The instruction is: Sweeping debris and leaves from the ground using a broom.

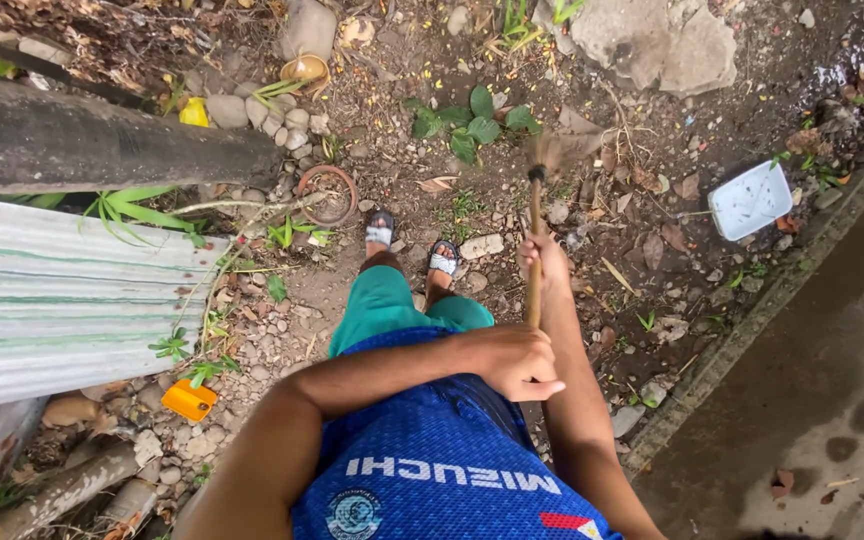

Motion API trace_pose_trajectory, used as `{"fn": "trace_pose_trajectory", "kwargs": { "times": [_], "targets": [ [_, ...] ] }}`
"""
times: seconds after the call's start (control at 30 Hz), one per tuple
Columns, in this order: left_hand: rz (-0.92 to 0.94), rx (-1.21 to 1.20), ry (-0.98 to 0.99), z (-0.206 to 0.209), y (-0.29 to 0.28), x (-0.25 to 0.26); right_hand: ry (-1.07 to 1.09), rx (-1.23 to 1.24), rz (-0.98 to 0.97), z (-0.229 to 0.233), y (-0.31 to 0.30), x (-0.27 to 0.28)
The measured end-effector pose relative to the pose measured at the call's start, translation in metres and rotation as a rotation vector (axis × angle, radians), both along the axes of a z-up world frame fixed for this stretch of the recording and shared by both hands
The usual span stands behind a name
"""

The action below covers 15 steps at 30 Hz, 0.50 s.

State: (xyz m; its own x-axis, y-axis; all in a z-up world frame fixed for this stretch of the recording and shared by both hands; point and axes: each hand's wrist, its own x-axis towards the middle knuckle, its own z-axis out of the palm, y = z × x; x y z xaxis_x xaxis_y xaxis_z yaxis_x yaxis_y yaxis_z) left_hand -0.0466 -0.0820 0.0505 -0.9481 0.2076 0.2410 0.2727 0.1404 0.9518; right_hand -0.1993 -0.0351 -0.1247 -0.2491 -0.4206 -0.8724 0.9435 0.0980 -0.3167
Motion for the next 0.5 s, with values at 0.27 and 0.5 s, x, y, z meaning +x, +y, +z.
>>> {"fn": "trace_pose_trajectory", "kwargs": {
  "times": [0.27,0.5],
  "targets": [
    [0.162,-0.099,-0.059,0.002,-0.078,0.063,-0.502,-0.428,-0.063,-0.089,-0.142,0.111],
    [0.43,-0.205,-0.115,-0.081,-0.156,0.103,-0.897,-0.634,-0.239,-0.326,-0.214,0.217]
  ]
}}
